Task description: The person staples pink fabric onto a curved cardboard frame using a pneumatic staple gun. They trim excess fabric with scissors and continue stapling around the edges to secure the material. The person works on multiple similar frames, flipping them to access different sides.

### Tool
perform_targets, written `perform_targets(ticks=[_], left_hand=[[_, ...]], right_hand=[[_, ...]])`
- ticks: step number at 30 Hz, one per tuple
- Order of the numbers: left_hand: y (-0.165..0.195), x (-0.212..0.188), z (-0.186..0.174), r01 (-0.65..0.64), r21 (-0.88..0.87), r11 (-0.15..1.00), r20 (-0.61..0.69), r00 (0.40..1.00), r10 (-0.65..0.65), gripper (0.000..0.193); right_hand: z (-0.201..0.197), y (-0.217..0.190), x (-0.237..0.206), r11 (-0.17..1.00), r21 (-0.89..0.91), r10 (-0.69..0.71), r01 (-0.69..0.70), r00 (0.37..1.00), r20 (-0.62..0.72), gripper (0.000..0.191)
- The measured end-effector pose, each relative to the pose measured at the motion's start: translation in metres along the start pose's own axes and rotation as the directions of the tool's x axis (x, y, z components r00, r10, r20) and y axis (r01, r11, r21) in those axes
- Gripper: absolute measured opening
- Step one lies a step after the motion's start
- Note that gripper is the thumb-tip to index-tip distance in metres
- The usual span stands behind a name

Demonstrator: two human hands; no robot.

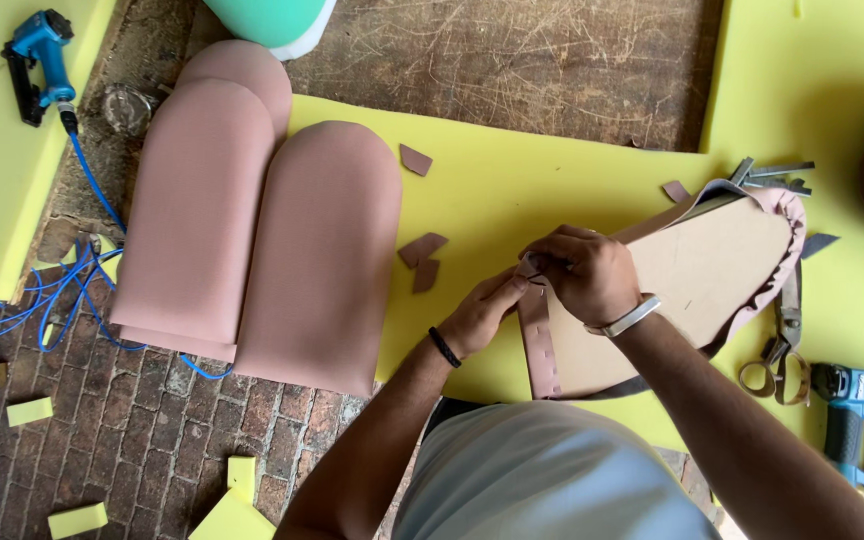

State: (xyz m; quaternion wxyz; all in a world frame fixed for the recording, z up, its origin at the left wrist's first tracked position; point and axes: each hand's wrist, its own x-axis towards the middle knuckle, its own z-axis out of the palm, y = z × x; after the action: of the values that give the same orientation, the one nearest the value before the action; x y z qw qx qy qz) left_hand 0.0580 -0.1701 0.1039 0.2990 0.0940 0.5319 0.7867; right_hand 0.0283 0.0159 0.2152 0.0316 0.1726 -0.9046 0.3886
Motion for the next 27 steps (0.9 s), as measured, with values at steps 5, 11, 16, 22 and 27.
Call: perform_targets(ticks=[5, 11, 16, 22, 27], left_hand=[[0.014, 0.003, 0.002, 0.103, 0.595, 0.797, -0.130, 0.991, -0.031, 0.038], [0.017, -0.003, -0.002, -0.191, 0.526, 0.828, -0.033, 0.969, 0.245, 0.024], [0.016, -0.004, -0.003, -0.195, 0.572, 0.797, -0.157, 0.927, 0.340, 0.022], [0.015, 0.002, -0.002, -0.300, 0.683, 0.666, -0.186, 0.810, 0.556, 0.020], [0.007, -0.005, -0.005, -0.257, 0.736, 0.627, -0.217, 0.786, 0.578, 0.026]], right_hand=[[0.005, 0.003, -0.006, 0.993, 0.103, 0.069, -0.064, 0.996, -0.050, 0.014], [-0.010, 0.008, -0.011, 0.940, 0.341, -0.041, 0.017, 0.997, 0.062, 0.020], [0.004, -0.013, -0.038, 0.957, 0.274, -0.005, 0.093, 0.952, -0.305, 0.021], [0.038, 0.000, -0.031, 0.022, 0.537, 0.646, -0.843, 0.422, 0.636, 0.074], [0.062, 0.028, -0.011, 0.299, 0.423, 0.654, -0.855, 0.506, 0.562, 0.063]])
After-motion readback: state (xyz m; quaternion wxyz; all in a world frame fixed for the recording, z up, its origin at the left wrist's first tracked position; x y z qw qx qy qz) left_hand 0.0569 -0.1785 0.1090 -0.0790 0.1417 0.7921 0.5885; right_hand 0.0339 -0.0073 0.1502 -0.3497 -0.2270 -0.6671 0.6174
